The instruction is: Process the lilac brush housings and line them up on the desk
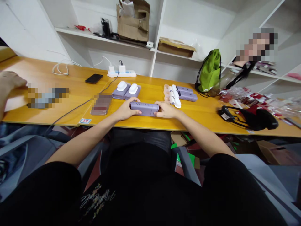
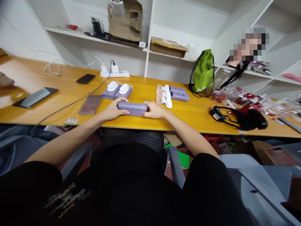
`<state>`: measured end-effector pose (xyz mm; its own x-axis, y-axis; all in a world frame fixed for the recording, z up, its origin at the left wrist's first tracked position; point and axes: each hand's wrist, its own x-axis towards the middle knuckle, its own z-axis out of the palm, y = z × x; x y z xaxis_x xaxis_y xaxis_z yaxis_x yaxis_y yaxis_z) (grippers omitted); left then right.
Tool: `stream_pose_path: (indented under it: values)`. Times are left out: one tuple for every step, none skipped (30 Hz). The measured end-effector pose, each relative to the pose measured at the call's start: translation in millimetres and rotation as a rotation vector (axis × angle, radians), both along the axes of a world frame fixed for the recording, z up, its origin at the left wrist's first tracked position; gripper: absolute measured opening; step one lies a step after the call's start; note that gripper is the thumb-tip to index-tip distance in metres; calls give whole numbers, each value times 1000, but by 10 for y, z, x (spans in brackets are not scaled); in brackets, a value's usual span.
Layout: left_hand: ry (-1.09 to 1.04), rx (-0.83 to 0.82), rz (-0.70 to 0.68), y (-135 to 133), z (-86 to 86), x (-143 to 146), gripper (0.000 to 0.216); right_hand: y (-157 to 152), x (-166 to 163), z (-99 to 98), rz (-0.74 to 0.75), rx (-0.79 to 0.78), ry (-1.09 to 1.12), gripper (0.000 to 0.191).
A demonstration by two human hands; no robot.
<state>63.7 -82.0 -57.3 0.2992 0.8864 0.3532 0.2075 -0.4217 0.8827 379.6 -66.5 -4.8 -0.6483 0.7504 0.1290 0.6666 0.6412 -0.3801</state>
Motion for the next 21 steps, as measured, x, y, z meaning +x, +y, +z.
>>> stream_pose_path:
  values:
    - [1, -2, -5, 5, -1, -1, 65, -2, -8, -2, 0, 5, -2, 36]
    - [1, -4, -9, 11, -1, -1, 65, -6, -17, -10, -5, 13, 2, 36]
    - [1, -6, -12, 17, 2, 0, 66, -10, -26, -20, -13, 20, 11, 36]
    - [4, -6, -14, 22, 5, 1, 66, -15, -33, -31, -23, 25, 22, 37]
    - [10, -6, -15, 25, 10, 3, 65, -19, -37, -40, -34, 27, 32, 37]
    - [18, -5, -16, 25, 16, 5, 65, -23, -35, -45, -42, 25, 41, 38]
    - [25, -2, -15, 21, 21, 7, 64, -28, -25, -48, -46, 18, 48, 38]
    - [33, 4, -13, 14, 24, 9, 64, -34, -9, -49, -45, 8, 56, 38]
    - [38, 12, -12, 3, 26, 11, 63, -43, 14, -51, -40, -8, 70, 39]
    - [41, 19, -10, -10, 25, 13, 62, -56, 41, -58, -28, -31, 91, 40]
    - [45, 25, -10, -24, 23, 16, 62, -74, 69, -72, -13, -63, 124, 43]
    - [48, 31, -9, -37, 18, 20, 62, -96, 95, -98, 2, -100, 177, 47]
    - [50, 35, -11, -49, 13, 23, 63, -121, 114, -136, 15, -144, 245, 51]
    - [52, 40, -12, -59, 9, 27, 63, -148, 124, -184, 26, -189, 319, 56]
    - [54, 46, -14, -68, 5, 29, 63, -173, 125, -239, 30, -228, 395, 60]
    - [57, 55, -16, -73, 4, 29, 62, -197, 119, -296, 30, -256, 462, 63]
    - [61, 63, -17, -77, 4, 27, 61, -216, 107, -348, 31, -276, 510, 66]
    - [68, 70, -20, -79, 6, 24, 60, -230, 93, -390, 35, -288, 535, 67]
    - [77, 74, -23, -79, 10, 18, 59, -239, 79, -417, 41, -292, 539, 68]
    - [83, 75, -26, -77, 15, 12, 58, -243, 69, -429, 46, -284, 526, 68]
    - [87, 75, -30, -75, 20, 5, 58, -241, 63, -424, 52, -270, 493, 67]
